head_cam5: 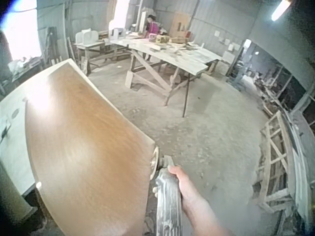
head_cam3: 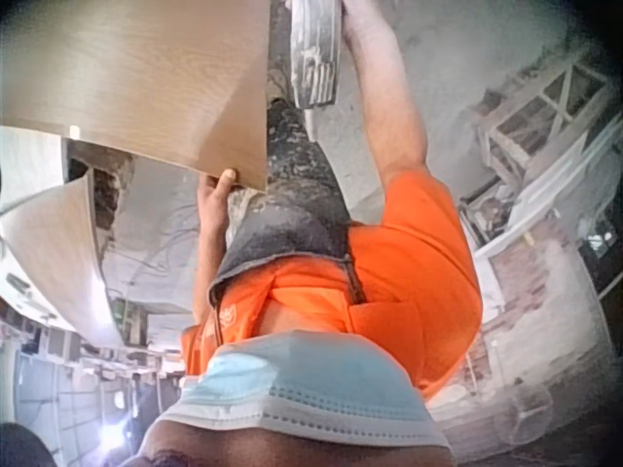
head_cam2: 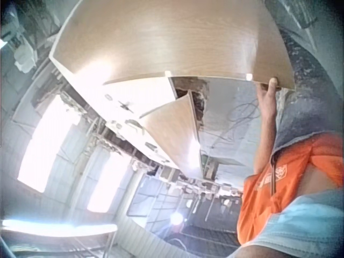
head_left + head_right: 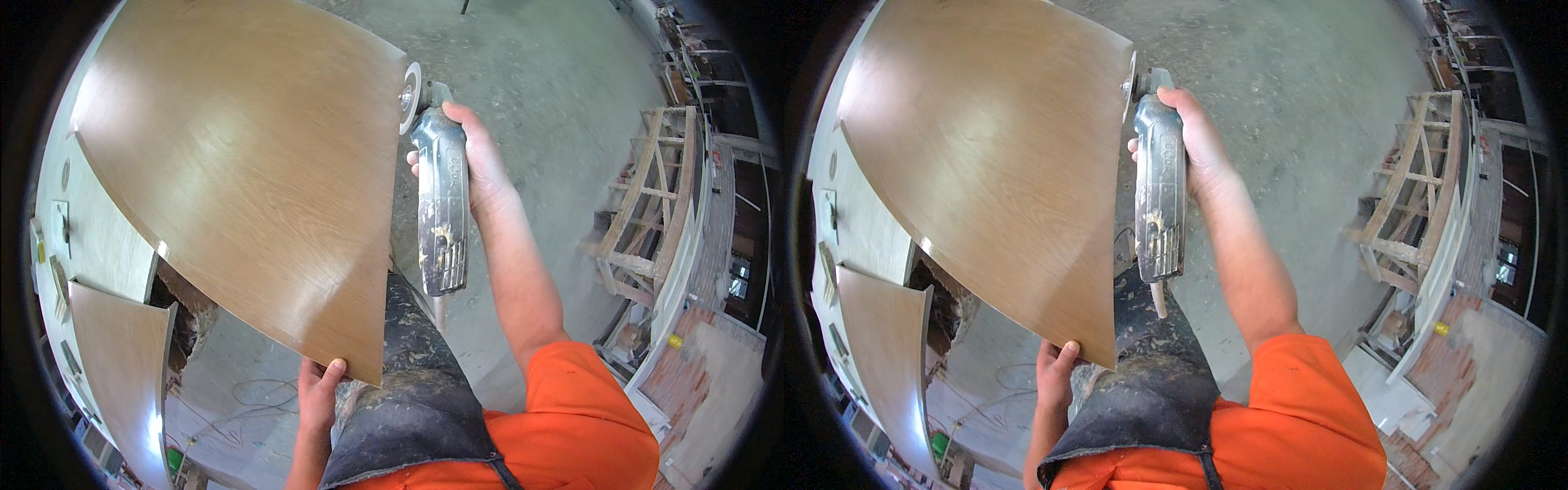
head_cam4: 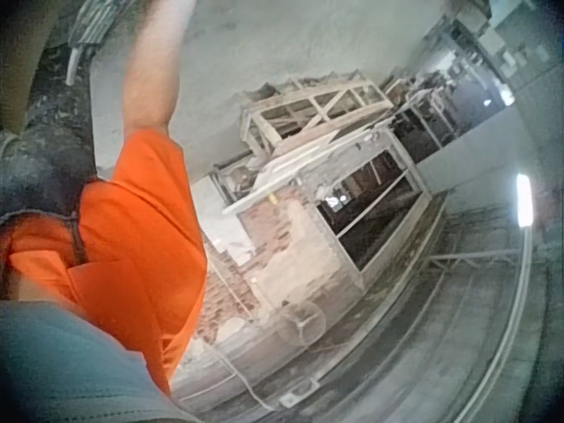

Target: The person uses an angle grinder to sand the edges of a large curved wooden panel. They hold the panel with one hand and operate the grinder with the other, moving along the edge. After sanding, the person places the panel on a workbench and moves it aside.

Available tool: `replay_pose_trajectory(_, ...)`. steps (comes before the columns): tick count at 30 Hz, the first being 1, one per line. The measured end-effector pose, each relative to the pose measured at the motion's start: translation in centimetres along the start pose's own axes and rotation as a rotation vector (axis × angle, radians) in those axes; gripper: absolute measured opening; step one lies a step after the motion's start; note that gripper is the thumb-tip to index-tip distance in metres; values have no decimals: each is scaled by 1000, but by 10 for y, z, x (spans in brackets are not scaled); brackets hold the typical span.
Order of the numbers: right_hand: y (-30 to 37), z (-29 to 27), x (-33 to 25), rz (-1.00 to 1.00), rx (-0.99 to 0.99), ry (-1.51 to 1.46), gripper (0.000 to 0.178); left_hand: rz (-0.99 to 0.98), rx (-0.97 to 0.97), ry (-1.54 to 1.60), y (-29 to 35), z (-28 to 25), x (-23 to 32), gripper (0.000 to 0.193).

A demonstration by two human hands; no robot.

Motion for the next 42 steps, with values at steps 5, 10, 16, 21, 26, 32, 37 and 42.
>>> replay_pose_trajectory(5, -10, -2, -5, 6, -31, -17, 58, -25, 9, 49, 2, -2, -7, 58)
replay_pose_trajectory(10, -16, -1, -13, -16, -53, -20, 58, -57, -2, 111, 3, -1, -9, 61)
replay_pose_trajectory(16, -20, 2, -16, -59, -46, -11, 57, -12, 31, 49, 3, -3, -10, 62)
replay_pose_trajectory(21, -24, 1, -16, -72, -47, -10, 57, -24, 34, 41, 4, -6, -10, 62)
replay_pose_trajectory(26, -25, 1, -18, -77, -83, 10, 58, -24, 36, 41, 5, -7, -12, 59)
replay_pose_trajectory(32, -26, 4, -16, -62, -65, 9, 60, -10, 40, 35, 7, -7, -12, 59)
replay_pose_trajectory(37, -24, 8, -12, -65, -67, 17, 60, 1, 36, 30, 8, -15, -16, 61)
replay_pose_trajectory(42, -15, 13, -3, -70, -83, -45, 58, -27, 17, 94, 9, -26, -19, 62)
Point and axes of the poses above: each hand's wrist, its own y-axis away from the middle knuckle, its own z-axis out of the palm, x = y × z, the point moved 4 cm from there along -y, towards the middle knuckle, and after that the axes turned 7 degrees about -z, right-handed, at the moved point
